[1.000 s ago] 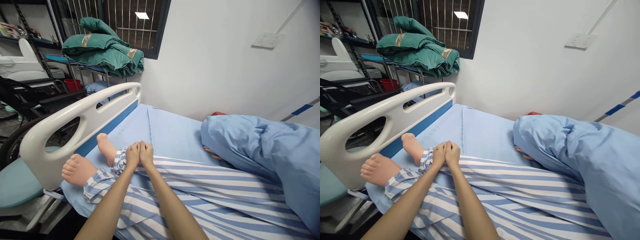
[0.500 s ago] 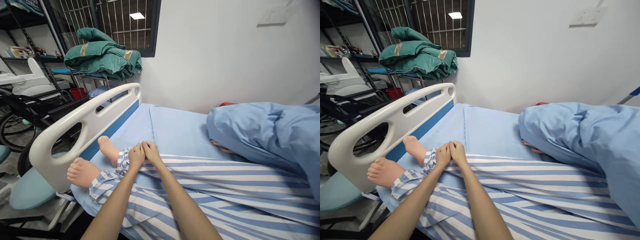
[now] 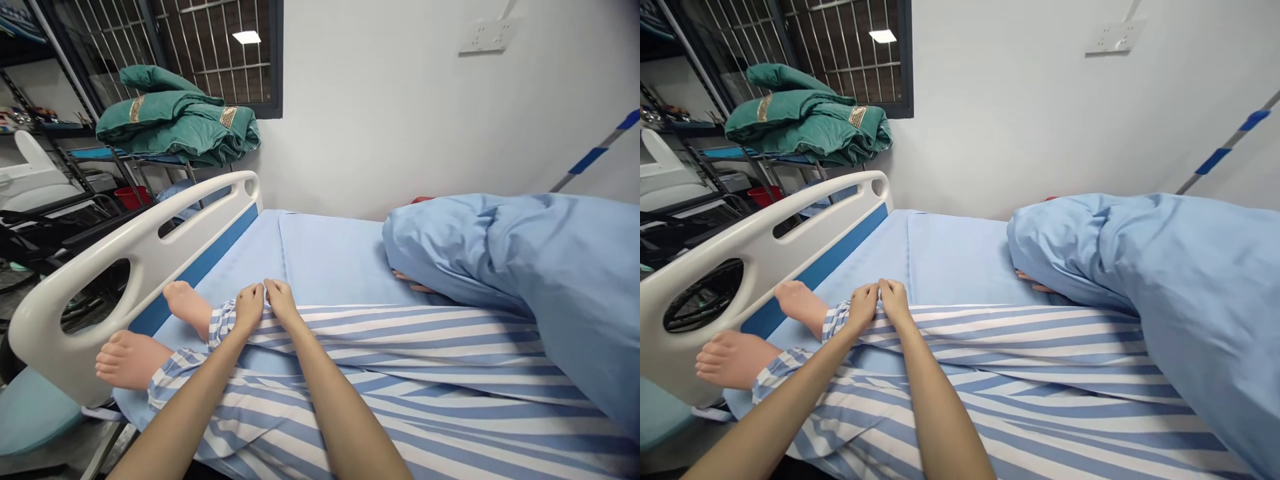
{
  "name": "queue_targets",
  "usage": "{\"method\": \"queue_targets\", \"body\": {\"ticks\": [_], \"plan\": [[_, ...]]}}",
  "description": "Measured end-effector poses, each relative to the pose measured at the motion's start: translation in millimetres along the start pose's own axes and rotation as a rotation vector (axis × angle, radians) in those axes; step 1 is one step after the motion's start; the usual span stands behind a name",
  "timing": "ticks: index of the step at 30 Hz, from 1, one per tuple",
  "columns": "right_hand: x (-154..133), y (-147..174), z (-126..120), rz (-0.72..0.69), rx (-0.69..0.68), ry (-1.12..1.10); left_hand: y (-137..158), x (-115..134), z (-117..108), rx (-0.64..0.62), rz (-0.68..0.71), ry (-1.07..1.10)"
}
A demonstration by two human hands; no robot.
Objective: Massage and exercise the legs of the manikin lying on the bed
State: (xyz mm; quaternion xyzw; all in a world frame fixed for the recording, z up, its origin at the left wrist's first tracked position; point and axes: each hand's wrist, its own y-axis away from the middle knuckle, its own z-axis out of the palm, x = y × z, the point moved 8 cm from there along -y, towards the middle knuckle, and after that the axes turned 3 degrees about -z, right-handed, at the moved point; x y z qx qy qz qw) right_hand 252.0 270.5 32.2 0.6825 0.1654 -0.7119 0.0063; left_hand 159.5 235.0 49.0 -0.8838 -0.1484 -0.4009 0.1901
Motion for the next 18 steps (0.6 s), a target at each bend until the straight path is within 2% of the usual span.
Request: {"method": "queue_targets", "body": {"ticks": [4,7,9,13,18], "plan": [[6.1,-2.3,-2.7,0.124,0.016,-0.230,-15.1,15.1,2.7,0.072,-0.114,0.448],[10.6,-1.6,-4.5,0.191,0.050,-0.316,-16.1,16.5,10.3,0.111,-0.163,0.585],[10.7,-1.8,-6.6,0.167,0.081,-0.282,-10.8,10.4,15.0,0.119,-0.165,0.487],[6.6,-2.0,-9.1,0.042,0.139,-0.114,2.0,-1.0,18.1,0.140,-0.087,0.145],[7.2,-0.4,-10.8,0.025,0.186,-0.008,3.9,-6.3,21.6,0.104,-0.131,-0.040]]}}
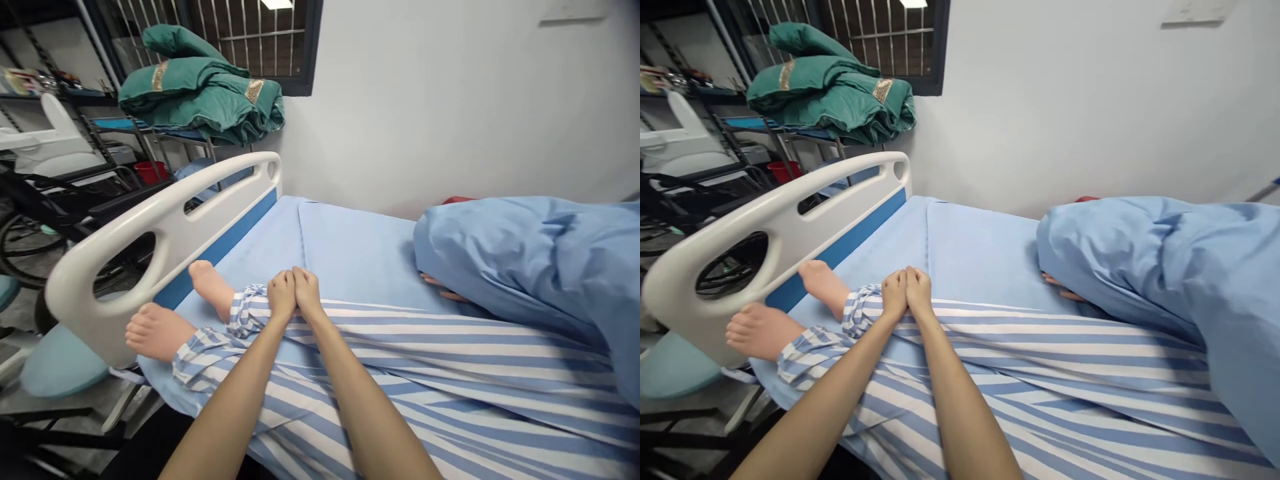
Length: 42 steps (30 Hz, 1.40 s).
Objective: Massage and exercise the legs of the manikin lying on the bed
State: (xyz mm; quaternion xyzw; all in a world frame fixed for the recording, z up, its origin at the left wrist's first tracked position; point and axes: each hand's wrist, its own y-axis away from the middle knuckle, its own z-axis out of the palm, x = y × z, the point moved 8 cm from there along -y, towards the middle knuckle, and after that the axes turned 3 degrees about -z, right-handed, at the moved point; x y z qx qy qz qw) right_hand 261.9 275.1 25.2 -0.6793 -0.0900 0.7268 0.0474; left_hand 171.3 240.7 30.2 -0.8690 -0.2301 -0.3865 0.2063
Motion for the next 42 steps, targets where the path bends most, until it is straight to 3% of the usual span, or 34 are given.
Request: {"method": "queue_targets", "body": {"ticks": [10,15,18,21,26,34,42], "plan": [[-13.6,13.2,0.8,0.012,0.026,0.152,5.2,-2.8,-5.1,-0.045,-0.066,-0.186],[-20.5,4.9,-2.7,0.009,-0.105,0.354,10.3,-0.3,-7.6,-0.057,-0.071,-0.189],[-37.4,-2.9,-7.7,-0.083,-0.200,0.535,12.1,2.8,-5.7,-0.075,-0.049,-0.224],[-44.4,-4.6,-16.6,-0.144,-0.246,0.541,12.5,4.4,-3.5,-0.078,-0.030,-0.263],[-23.6,-1.5,-44.4,-0.129,-0.074,0.466,13.7,7.0,2.3,-0.092,0.029,-0.335],[-21.7,1.9,-33.2,-0.211,-0.135,0.637,16.9,11.2,9.9,-0.164,0.098,-0.412],[-28.0,5.2,-34.7,-0.179,-0.116,0.619,16.1,20.6,6.3,-0.338,0.165,-0.352]]}}
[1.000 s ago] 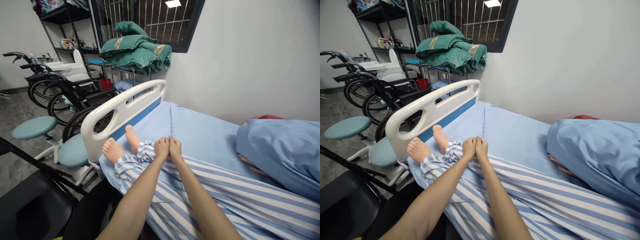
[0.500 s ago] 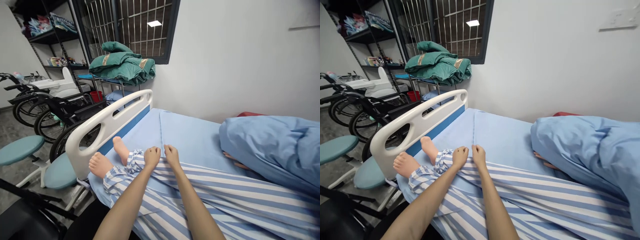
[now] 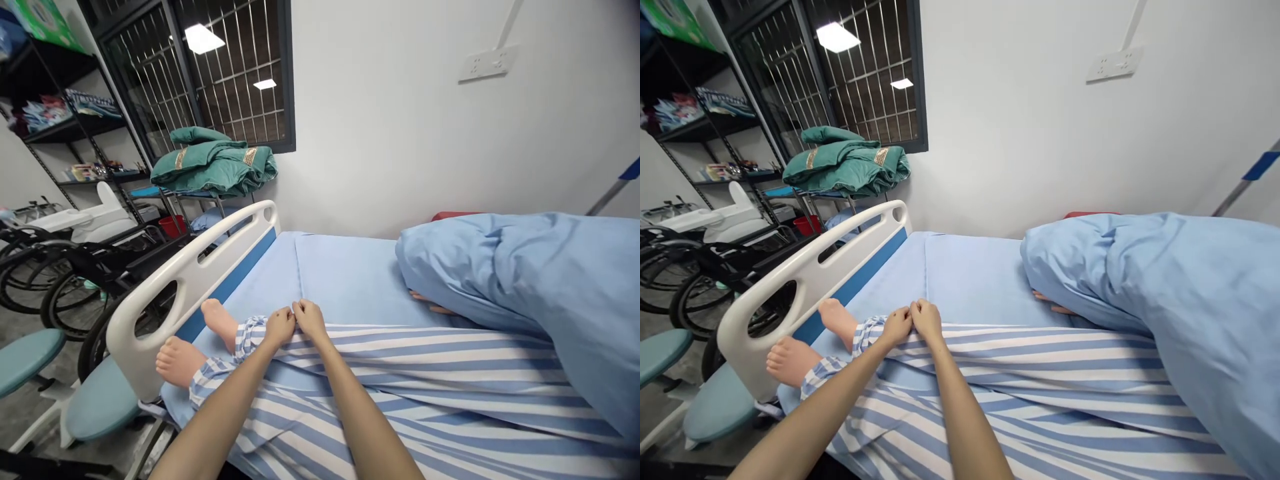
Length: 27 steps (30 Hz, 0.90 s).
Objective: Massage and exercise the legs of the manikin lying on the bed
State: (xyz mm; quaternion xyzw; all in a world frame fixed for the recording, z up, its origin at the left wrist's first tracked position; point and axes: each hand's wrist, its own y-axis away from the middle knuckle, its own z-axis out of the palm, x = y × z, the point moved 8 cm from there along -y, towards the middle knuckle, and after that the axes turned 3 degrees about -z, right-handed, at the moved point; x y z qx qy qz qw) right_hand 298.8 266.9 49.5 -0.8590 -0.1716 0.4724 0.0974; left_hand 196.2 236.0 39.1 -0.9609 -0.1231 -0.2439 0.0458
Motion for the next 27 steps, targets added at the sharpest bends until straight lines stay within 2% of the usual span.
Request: {"method": "queue_targets", "body": {"ticks": [5,8,11,16,19,27], "plan": [[-0.1,-0.4,-4.2,0.002,0.042,-0.089,-11.9,8.5,-9.0,-0.045,0.057,0.070],[6.4,-2.8,-10.8,0.037,0.121,-0.195,-17.9,18.0,-6.6,0.008,0.053,0.143],[13.4,-5.8,-11.1,0.071,0.146,-0.249,-17.6,23.1,5.3,0.066,0.013,0.201],[17.9,-6.1,-6.8,0.101,0.156,-0.188,-11.0,13.1,16.6,0.147,-0.119,0.178],[15.4,-4.8,-6.6,0.091,0.155,-0.141,-9.9,11.6,17.3,0.120,-0.115,0.170],[11.1,-0.1,-7.3,0.060,0.157,-0.105,-5.4,11.4,15.7,0.144,-0.110,0.096]]}}
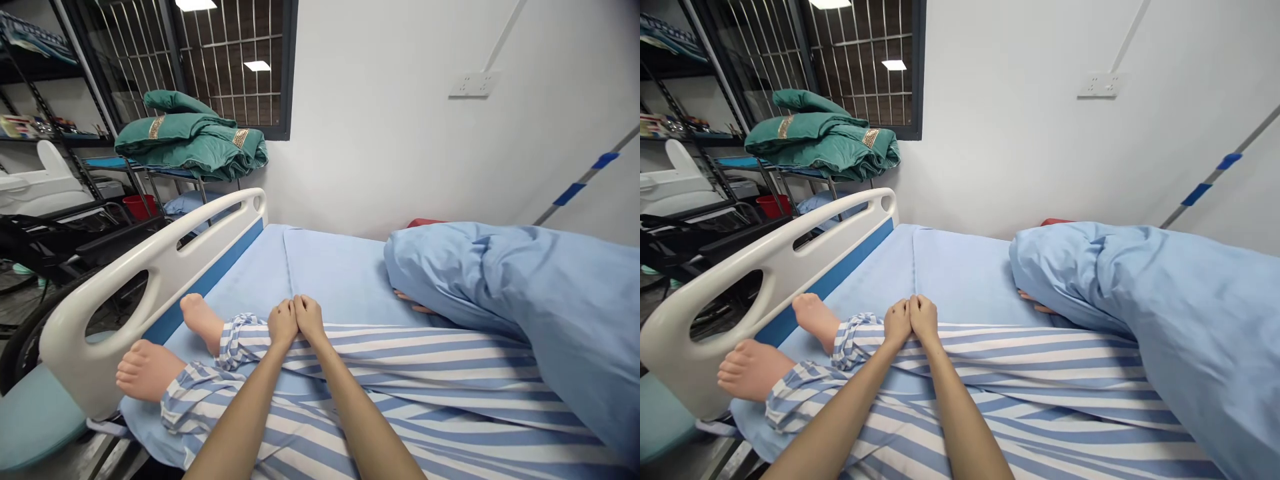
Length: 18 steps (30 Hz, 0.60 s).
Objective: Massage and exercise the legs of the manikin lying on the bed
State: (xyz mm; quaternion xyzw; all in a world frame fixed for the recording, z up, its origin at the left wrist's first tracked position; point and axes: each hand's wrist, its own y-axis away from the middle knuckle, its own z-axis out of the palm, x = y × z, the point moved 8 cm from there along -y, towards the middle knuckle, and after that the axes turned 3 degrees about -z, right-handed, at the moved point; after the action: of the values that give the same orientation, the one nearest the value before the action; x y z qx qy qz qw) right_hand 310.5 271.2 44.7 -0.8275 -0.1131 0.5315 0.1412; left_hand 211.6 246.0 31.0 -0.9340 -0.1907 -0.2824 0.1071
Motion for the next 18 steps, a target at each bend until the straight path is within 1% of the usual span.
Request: {"method": "queue_targets", "body": {"ticks": [2,3,6,8,10,13,18], "plan": [[0.7,-0.8,0.2,0.013,-0.003,0.027,1.8,-0.2,-1.2,0.021,-0.006,-0.027],[1.4,-2.3,1.0,0.030,-0.026,0.048,2.8,-0.3,-2.3,0.033,-0.012,-0.045],[0.8,-10.3,1.2,0.085,-0.145,0.111,5.8,1.6,-5.4,0.056,-0.012,-0.093],[-3.6,-15.9,-4.1,0.091,-0.195,0.134,6.7,3.9,-5.3,0.038,0.001,-0.112],[-9.8,-18.2,-11.8,0.056,-0.198,0.129,6.7,5.1,-4.5,0.015,0.004,-0.124],[-12.7,-9.9,-16.1,-0.021,-0.189,0.110,5.6,4.7,-3.5,0.007,-0.004,-0.146],[0.6,11.1,-17.8,-0.051,-0.062,0.264,4.8,5.5,0.6,0.008,0.034,-0.166]]}}
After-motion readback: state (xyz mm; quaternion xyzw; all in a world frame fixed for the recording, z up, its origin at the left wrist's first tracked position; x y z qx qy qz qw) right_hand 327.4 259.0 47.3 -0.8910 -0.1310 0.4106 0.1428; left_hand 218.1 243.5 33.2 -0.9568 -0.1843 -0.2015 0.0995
